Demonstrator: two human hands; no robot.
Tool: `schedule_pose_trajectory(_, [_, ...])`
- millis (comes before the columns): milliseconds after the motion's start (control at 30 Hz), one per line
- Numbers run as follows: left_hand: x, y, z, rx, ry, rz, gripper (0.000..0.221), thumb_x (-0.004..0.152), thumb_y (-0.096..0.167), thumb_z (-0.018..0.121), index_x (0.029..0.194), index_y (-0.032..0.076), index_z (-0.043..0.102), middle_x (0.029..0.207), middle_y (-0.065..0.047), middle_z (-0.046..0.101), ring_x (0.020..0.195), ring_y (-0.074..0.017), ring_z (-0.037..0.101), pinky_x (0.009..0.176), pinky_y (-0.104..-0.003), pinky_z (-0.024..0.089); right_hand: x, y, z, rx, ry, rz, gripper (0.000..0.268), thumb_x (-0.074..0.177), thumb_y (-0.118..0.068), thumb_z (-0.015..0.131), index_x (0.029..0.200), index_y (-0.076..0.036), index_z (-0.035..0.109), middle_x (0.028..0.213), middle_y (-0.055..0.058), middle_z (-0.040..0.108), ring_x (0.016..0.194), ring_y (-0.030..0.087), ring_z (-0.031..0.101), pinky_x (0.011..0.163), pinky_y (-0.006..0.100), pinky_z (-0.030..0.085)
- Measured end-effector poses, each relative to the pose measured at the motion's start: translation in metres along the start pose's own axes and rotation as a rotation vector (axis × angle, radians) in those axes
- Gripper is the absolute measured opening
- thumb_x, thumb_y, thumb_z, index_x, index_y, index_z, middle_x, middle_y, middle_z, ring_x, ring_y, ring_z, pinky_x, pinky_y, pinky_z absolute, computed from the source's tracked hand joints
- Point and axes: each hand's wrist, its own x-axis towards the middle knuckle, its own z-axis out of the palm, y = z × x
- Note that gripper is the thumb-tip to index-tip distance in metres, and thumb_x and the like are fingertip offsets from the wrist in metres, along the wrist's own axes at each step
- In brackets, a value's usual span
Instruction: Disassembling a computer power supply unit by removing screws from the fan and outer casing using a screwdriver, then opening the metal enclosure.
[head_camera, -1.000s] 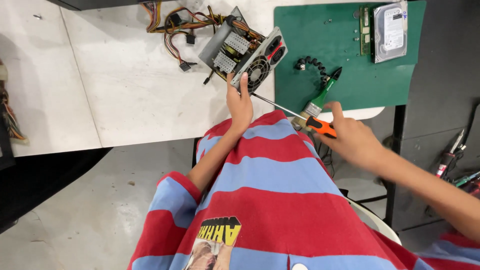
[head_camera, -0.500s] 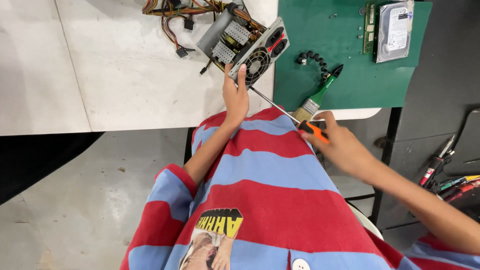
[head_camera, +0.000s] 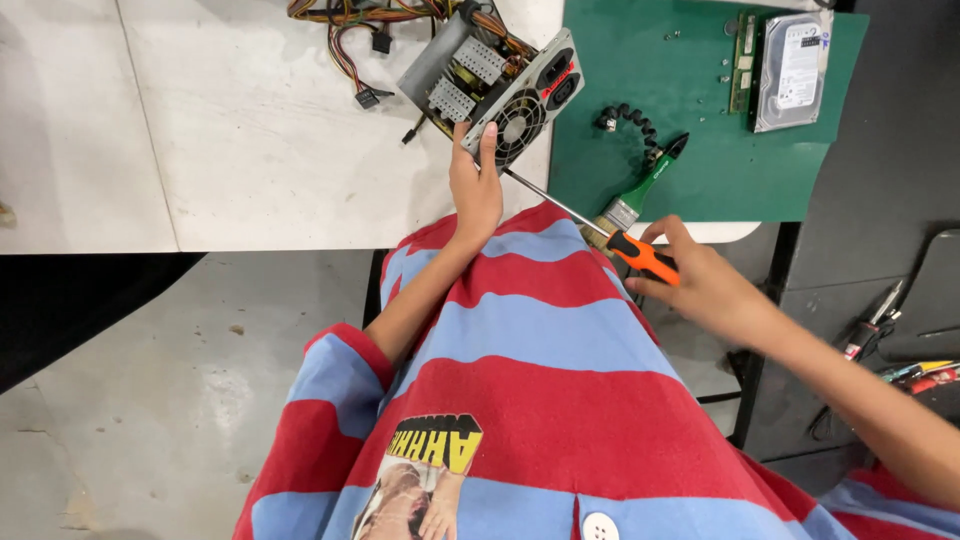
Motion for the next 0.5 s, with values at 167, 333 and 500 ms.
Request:
schedule_pose_trajectory(167, [0.003, 0.005, -0.005, -0.009, -0.015, 0.006, 0.072, 0.112, 0.05, 0.046, 0.154, -0.007, 0.033, 0.152, -0.035, 0.042, 0.146, -0.0496, 0.039, 0.116, -0.057, 0.041, 0.006, 0.003, 0.004, 1.205, -0.328, 0.133, 0.05, 0.088, -0.012, 0.075, 0.126, 0.006, 0.048, 0.064, 0.014, 0.053, 0.037, 0.018, 0.046, 0.024, 0.023, 0.021])
schedule_pose_trajectory(333, [0.008, -0.008, 0.003, 0.005, 0.058, 0.09, 0.056, 0.112, 0.046, 0.048, 0.142, -0.001, 0.048, 0.131, -0.027, 0.06, 0.131, -0.043, 0.056, 0.105, -0.054, 0.049, -0.017, -0.006, 0.024, -0.348, 0.426, -0.19, 0.056, 0.101, -0.047, 0.055, 0.149, -0.022, 0.042, 0.093, 0.0, 0.067, 0.074, 0.024, 0.073, 0.053, 0.039, 0.058])
schedule_pose_trajectory(500, [0.009, -0.007, -0.005, 0.087, 0.044, 0.085, 0.047, 0.111, 0.047, 0.047, 0.137, 0.008, 0.051, 0.124, -0.02, 0.065, 0.126, -0.0377, 0.061, 0.104, -0.05, 0.053, 0.014, -0.004, -0.003, 1.057, -0.156, 0.037, 0.046, 0.089, -0.024, 0.075, 0.127, -0.01, 0.053, 0.059, 0.01, 0.054, 0.034, 0.018, 0.043, 0.028, 0.028, 0.028])
